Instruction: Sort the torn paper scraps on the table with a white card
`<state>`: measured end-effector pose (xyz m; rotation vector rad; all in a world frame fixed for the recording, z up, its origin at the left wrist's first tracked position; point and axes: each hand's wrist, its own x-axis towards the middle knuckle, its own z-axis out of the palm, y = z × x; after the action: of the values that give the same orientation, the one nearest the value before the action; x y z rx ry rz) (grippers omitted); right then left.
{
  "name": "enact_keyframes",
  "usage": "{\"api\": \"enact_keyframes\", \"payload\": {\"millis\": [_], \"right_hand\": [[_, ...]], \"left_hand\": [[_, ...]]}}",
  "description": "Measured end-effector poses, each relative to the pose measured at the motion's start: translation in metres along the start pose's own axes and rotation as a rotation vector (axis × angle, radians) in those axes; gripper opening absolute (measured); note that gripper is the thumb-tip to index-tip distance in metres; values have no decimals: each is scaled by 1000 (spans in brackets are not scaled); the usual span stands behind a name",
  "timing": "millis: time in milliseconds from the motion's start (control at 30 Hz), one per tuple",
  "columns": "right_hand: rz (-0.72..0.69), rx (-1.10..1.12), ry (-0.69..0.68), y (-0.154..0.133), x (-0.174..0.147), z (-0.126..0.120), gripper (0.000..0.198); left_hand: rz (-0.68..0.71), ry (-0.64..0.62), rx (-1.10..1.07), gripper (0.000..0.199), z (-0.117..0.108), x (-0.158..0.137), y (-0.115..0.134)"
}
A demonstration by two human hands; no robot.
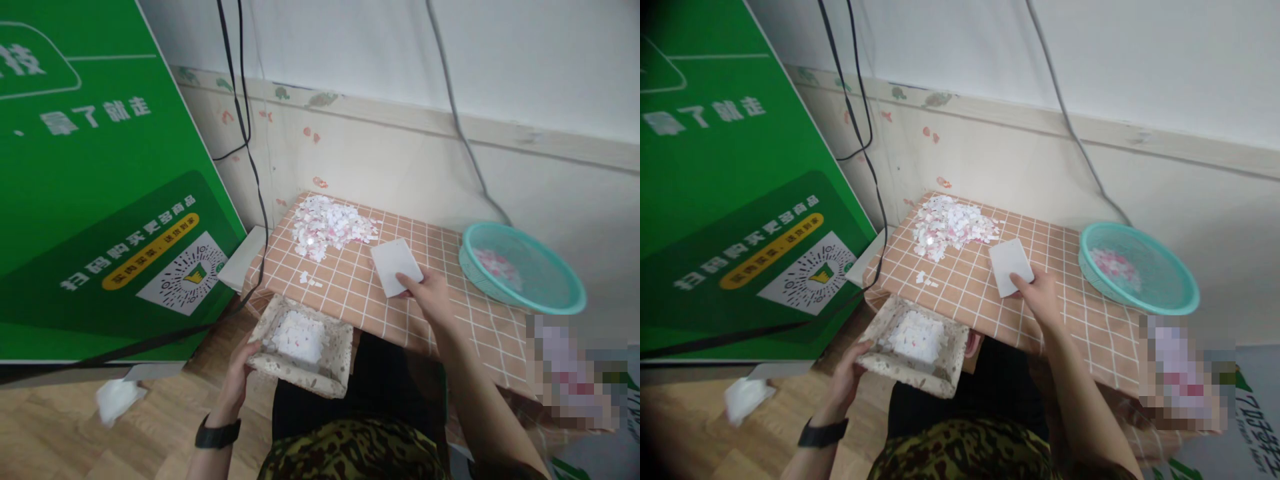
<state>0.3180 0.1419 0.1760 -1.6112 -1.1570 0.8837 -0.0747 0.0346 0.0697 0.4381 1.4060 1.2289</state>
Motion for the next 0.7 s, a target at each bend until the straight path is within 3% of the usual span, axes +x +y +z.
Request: {"api": "enact_keyframes", "payload": {"millis": [100, 233, 500, 600, 700], "right_hand": [[-21, 46, 33, -6, -2, -16, 41], [-77, -179, 5, -5, -8, -16, 36], [-205, -446, -113, -13, -32, 42, 23], [-201, -519, -23, -15, -35, 49, 24], [-108, -559, 101, -8, -36, 36, 28]], "left_hand": [[7, 16, 6, 28, 0, 1, 3], [-6, 23, 23, 33, 3, 1, 4], [-35, 11, 22, 28, 3, 1, 1], [-35, 6, 23, 29, 2, 2, 0], [-31, -8, 9, 26, 1, 2, -1]]}}
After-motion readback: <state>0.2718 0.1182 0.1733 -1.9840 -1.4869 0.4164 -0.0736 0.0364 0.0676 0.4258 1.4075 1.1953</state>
